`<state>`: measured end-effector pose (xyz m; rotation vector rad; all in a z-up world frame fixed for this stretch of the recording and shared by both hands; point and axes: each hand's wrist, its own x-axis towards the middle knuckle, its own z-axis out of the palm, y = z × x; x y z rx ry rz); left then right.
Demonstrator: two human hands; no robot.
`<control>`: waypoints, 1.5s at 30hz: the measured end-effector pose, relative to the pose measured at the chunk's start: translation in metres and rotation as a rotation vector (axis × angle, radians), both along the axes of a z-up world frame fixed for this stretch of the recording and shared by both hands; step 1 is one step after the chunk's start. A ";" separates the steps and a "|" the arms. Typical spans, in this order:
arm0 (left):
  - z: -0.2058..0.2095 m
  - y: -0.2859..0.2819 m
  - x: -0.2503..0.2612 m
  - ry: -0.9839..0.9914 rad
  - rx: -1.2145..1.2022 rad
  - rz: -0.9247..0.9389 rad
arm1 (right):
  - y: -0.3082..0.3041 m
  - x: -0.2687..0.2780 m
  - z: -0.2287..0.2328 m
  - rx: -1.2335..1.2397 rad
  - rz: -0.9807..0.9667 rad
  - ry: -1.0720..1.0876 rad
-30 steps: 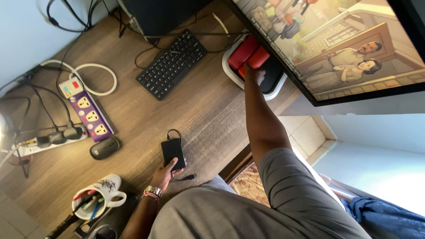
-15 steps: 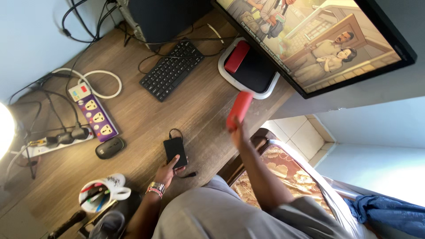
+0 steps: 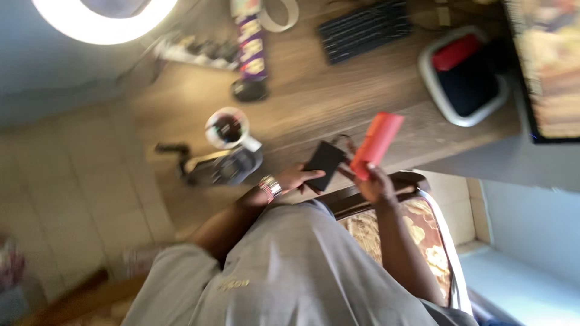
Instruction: The person sits at a desk next to a bed and gathers personal items. They wipe a pair of eyeglasses with a yellow cloth, place the glasses into a red hard case, put a small bottle into the case, and place items into an open bag on the bed.
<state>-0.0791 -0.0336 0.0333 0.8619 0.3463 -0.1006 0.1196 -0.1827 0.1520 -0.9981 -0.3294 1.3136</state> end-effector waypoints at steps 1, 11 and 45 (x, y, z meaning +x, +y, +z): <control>0.005 -0.003 -0.013 -0.001 -0.014 -0.018 | 0.005 -0.006 0.006 0.014 0.088 -0.030; -0.008 -0.007 -0.117 0.031 0.083 -0.101 | 0.002 -0.090 -0.051 -0.285 0.135 -0.100; -0.140 -0.008 -0.255 0.513 1.239 0.349 | 0.013 -0.243 -0.160 -0.483 -0.090 0.135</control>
